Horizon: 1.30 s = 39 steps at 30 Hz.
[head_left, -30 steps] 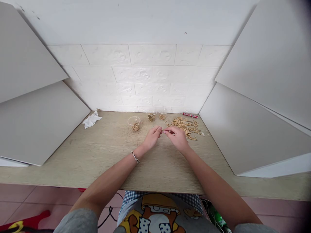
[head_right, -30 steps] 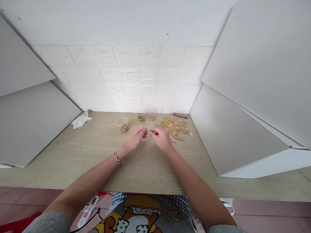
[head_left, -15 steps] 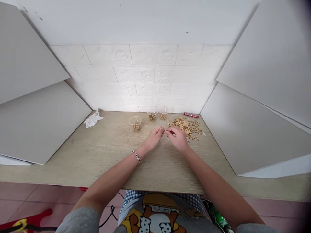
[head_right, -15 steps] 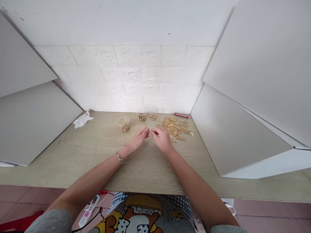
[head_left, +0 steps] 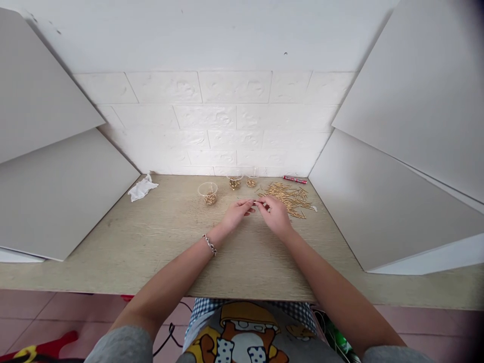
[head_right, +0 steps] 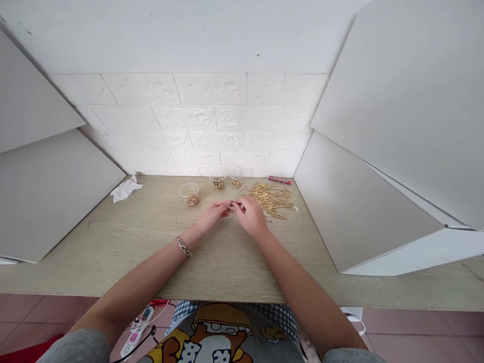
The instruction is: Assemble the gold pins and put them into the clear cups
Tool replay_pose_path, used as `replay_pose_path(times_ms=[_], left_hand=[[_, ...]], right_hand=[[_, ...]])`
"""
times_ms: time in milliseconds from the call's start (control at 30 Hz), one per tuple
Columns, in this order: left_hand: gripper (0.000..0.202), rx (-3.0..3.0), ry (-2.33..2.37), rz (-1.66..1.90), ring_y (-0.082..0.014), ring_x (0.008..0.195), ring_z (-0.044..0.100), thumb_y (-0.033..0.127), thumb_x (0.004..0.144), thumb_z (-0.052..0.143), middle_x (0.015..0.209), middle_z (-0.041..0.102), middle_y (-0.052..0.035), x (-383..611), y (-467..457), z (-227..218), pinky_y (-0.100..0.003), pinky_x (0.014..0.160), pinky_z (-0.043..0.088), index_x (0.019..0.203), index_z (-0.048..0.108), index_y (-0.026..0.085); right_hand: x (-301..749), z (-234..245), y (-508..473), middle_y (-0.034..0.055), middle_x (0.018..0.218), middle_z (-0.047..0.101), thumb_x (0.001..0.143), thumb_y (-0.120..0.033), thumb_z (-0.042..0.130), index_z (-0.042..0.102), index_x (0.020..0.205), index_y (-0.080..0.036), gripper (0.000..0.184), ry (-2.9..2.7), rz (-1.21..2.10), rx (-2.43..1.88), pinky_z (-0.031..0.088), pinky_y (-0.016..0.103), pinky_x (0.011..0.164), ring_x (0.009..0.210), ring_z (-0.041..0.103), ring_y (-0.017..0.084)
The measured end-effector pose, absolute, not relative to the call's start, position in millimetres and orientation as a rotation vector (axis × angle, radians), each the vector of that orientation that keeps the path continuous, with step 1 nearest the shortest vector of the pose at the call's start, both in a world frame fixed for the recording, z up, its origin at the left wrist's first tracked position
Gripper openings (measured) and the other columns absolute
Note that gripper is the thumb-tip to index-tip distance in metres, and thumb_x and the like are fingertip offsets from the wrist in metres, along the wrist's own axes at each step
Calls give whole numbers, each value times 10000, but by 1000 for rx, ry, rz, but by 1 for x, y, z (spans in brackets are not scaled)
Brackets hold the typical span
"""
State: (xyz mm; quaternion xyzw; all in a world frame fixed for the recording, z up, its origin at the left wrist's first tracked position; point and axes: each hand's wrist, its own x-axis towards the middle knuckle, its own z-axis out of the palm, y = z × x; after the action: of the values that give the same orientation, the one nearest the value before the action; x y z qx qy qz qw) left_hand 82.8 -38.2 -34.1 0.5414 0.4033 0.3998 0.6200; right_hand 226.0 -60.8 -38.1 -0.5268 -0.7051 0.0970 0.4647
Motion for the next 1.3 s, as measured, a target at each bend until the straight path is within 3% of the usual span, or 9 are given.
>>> replay_pose_path(times_ms=[167,467,833,1067,1300], left_hand=[[289,1111,836,920,-81,630,480,389,630,714,746,626,-33,78,-36,-35,-223,635,356,760,685,133],[263,963,780,898,-81,608,518,342,604,749,682,635,-28,79,-38,-35,-215,611,364,723,684,117],[171,914,762,840,-90,634,540,278,721,656,716,640,-41,78,-39,-34,-223,633,388,767,656,113],[137,848,743,778,-93,681,566,258,760,606,748,640,-42,75,-36,-37,-216,656,407,747,637,126],[256,986,799,641,-91,643,557,371,752,607,733,638,-57,75,-35,-37,-208,628,407,753,640,117]], right_hand=[[225,-38,-61,43,798,636,819,-275,507,652,801,-191,169,-1747,232,-1286,443,261,617,621,544,134],[226,-38,-61,50,887,631,817,-299,525,654,868,-191,175,-1705,192,-1322,453,270,617,575,517,122],[220,-42,-65,98,1036,607,829,-253,508,644,1056,-193,272,-1898,138,-1346,470,320,772,884,583,202],[221,-38,-66,79,937,634,880,-234,399,658,1004,-196,290,-1975,124,-1398,429,293,745,816,581,186],[221,-40,-63,54,785,614,891,-265,386,636,832,-174,272,-1936,100,-1487,367,262,653,714,541,163]])
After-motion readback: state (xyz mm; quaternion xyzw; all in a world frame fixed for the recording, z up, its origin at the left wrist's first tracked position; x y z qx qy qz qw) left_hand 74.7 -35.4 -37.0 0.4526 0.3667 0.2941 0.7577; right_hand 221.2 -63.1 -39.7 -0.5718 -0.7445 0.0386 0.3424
